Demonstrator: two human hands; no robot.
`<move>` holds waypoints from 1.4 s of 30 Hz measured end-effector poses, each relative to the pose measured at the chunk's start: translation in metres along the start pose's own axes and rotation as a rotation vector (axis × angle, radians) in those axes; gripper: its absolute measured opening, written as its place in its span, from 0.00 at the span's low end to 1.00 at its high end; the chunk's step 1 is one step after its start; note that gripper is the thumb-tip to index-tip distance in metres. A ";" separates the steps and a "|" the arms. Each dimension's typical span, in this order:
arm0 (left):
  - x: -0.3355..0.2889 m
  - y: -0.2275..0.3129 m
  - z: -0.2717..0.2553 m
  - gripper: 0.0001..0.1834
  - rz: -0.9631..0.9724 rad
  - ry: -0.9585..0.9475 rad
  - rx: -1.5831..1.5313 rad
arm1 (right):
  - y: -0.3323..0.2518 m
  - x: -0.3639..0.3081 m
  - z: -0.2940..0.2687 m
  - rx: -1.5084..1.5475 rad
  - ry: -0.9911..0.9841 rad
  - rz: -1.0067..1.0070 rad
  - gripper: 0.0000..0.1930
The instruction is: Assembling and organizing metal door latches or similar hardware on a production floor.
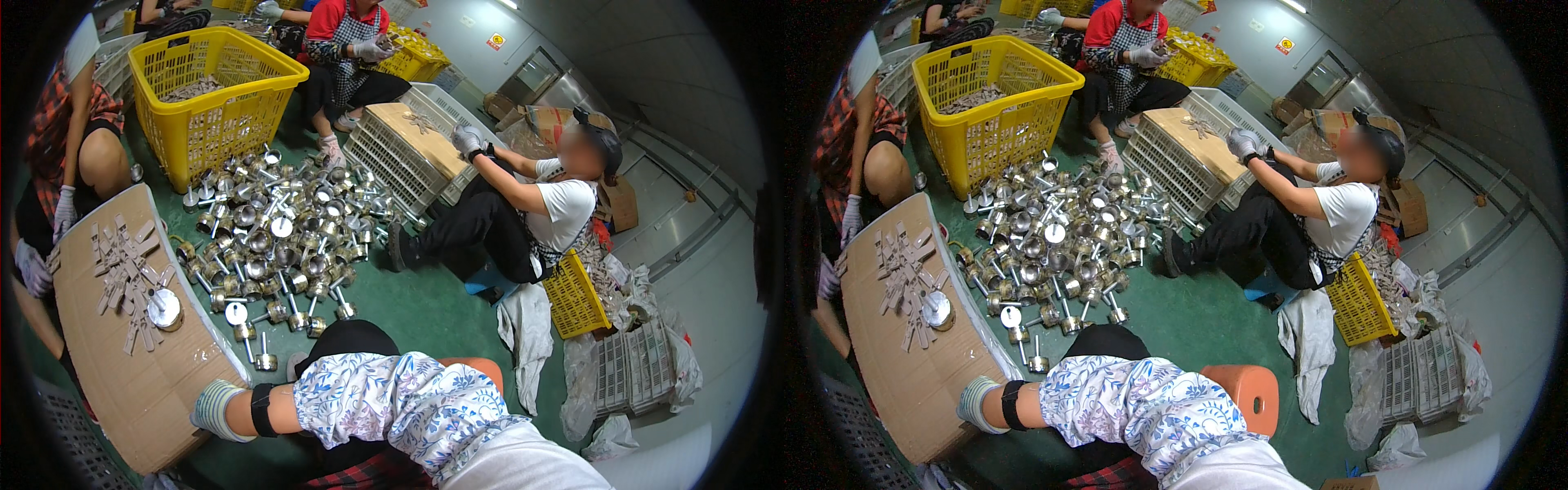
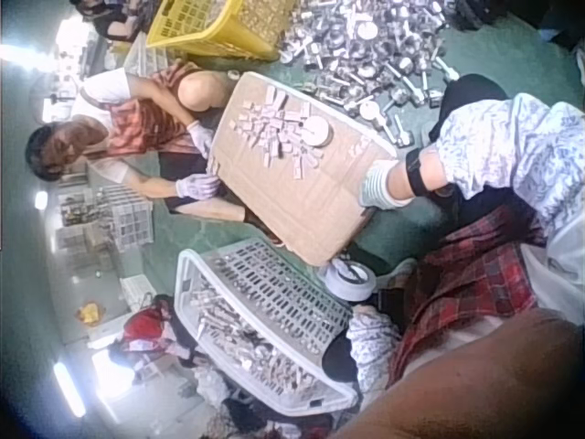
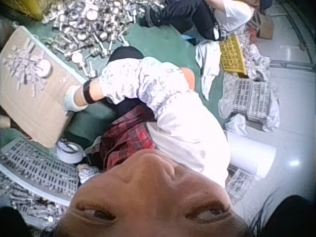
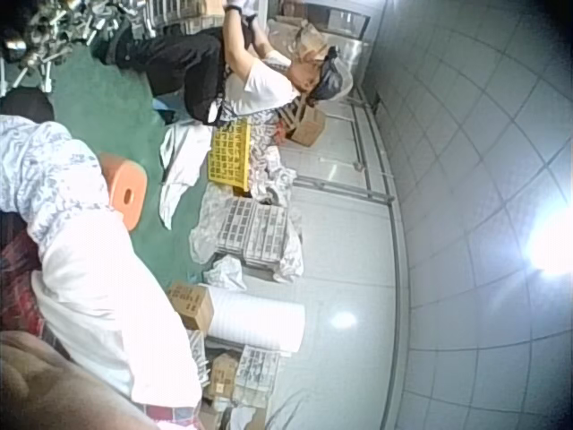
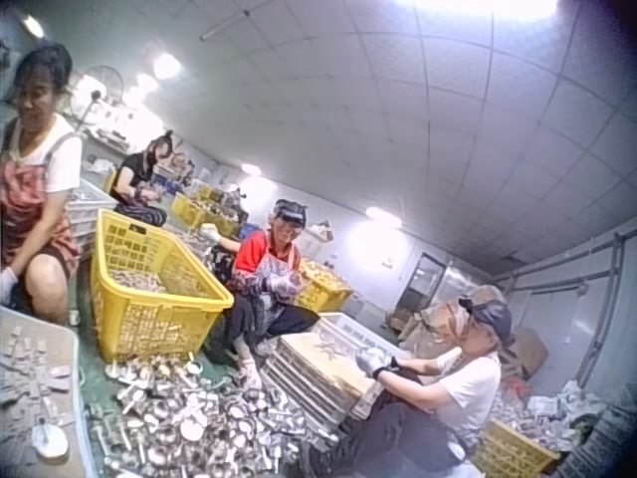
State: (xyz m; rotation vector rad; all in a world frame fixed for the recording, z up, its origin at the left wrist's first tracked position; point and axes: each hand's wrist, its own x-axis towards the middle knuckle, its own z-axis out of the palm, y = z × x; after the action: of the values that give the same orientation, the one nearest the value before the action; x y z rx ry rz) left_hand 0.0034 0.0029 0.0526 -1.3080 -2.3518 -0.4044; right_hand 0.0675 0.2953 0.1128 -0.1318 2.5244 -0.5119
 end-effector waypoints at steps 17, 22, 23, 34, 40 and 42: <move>0.001 -0.001 0.001 0.17 0.077 0.049 0.029 | 0.000 -0.001 0.000 -0.002 0.012 0.005 0.15; 0.000 -0.002 0.000 0.18 0.067 0.015 0.028 | 0.000 0.000 0.001 -0.002 0.009 0.008 0.15; -0.001 -0.003 0.000 0.18 0.065 0.009 0.028 | 0.000 0.000 0.000 -0.002 0.009 0.008 0.15; -0.001 -0.004 -0.001 0.19 0.061 -0.020 0.022 | -0.001 0.000 -0.003 -0.006 -0.019 0.010 0.15; -0.001 -0.005 -0.001 0.19 0.065 -0.030 0.021 | -0.002 -0.001 -0.004 -0.025 -0.009 -0.009 0.14; -0.001 -0.005 -0.001 0.20 0.066 -0.035 0.024 | -0.002 -0.002 -0.004 -0.023 0.006 -0.013 0.14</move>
State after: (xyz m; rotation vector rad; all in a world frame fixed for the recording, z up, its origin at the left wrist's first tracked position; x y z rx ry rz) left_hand -0.0002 -0.0009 0.0530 -1.3886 -2.3274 -0.3348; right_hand 0.0672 0.2952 0.1174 -0.1554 2.5372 -0.4887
